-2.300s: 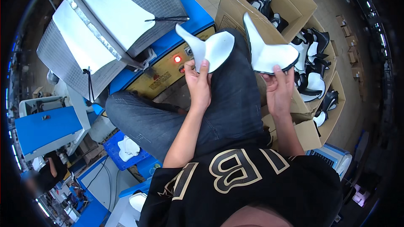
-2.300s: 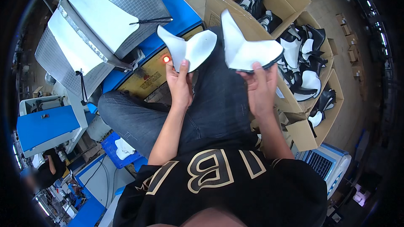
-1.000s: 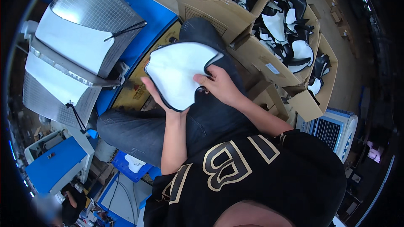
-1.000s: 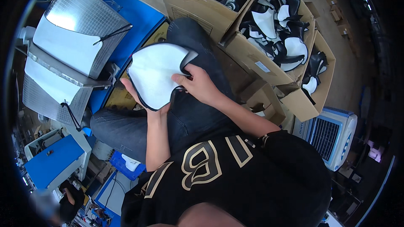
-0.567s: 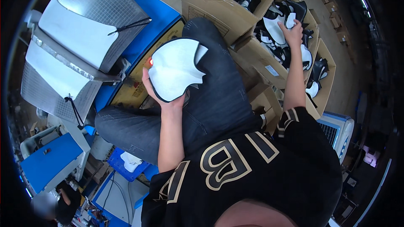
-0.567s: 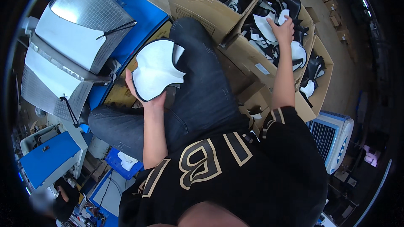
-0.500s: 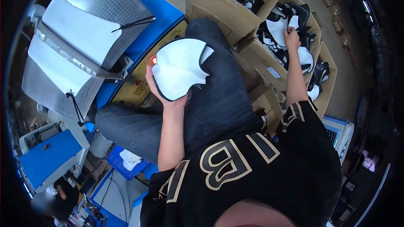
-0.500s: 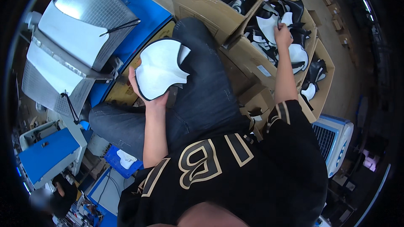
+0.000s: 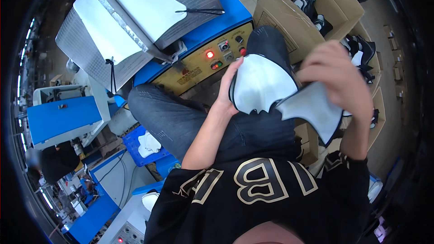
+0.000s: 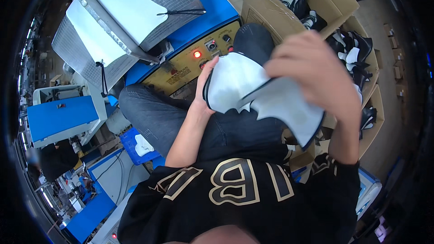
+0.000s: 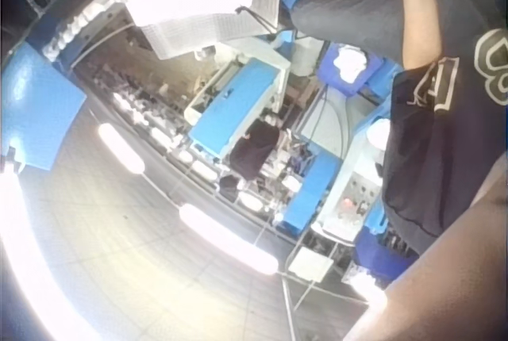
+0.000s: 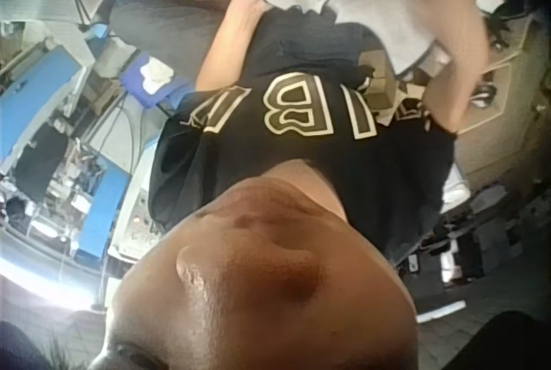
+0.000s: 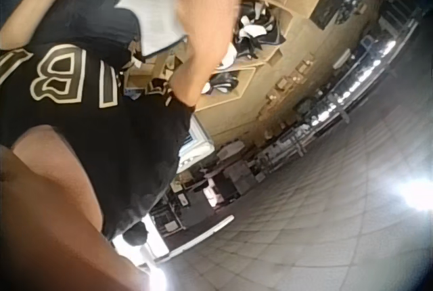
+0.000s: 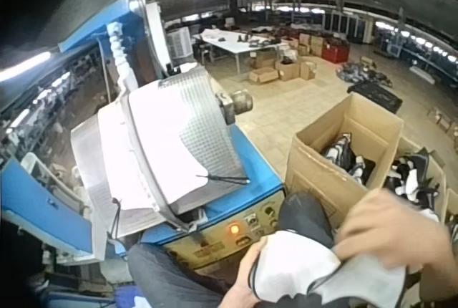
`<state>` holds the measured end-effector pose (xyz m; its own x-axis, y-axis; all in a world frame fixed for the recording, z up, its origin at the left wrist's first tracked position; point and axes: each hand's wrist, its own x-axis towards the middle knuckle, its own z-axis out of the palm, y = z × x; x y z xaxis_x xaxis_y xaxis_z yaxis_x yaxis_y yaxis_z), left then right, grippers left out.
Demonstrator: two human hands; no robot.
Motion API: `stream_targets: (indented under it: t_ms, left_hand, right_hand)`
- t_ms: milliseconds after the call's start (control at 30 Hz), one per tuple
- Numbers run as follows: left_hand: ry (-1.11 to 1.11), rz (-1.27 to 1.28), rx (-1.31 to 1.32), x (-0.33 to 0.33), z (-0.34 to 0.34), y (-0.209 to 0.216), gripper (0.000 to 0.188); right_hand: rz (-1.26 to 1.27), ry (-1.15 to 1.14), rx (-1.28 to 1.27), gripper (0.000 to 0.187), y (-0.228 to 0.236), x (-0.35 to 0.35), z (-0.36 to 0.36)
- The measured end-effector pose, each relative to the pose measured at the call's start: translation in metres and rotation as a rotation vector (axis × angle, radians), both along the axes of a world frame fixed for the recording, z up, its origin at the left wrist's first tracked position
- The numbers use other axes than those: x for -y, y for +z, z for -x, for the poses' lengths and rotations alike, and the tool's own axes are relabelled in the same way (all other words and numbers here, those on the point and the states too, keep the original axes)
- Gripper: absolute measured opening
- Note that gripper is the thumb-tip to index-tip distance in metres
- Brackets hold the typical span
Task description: Operate a heat-press machine to shape and prepare shoe upper components.
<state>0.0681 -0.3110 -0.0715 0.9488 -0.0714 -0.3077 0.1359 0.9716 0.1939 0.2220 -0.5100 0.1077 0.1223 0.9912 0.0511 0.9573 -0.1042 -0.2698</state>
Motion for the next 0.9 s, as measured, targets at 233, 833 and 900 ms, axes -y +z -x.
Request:
stream_targets:
  t_ms: [233,833,900]
  left_hand:
    - [0.164,-0.011,0.102,0.027,0.008,0.017,0.050]
    - [0.172,0.086,-0.082,0.006,0.008,-0.003,0.052]
    - [0.230,0.143,-0.004,0.001,0.010,-0.001,0.056]
  right_hand:
    - [-0.093,0.111,-0.184,0.052,-0.057,-0.093,0.049]
    - [-0.689,-0.665,-0.798,0.057,-0.080,-0.033,0.019]
    - [-0.458,-0.656,-0.830,0.055,-0.080,-0.015,0.034]
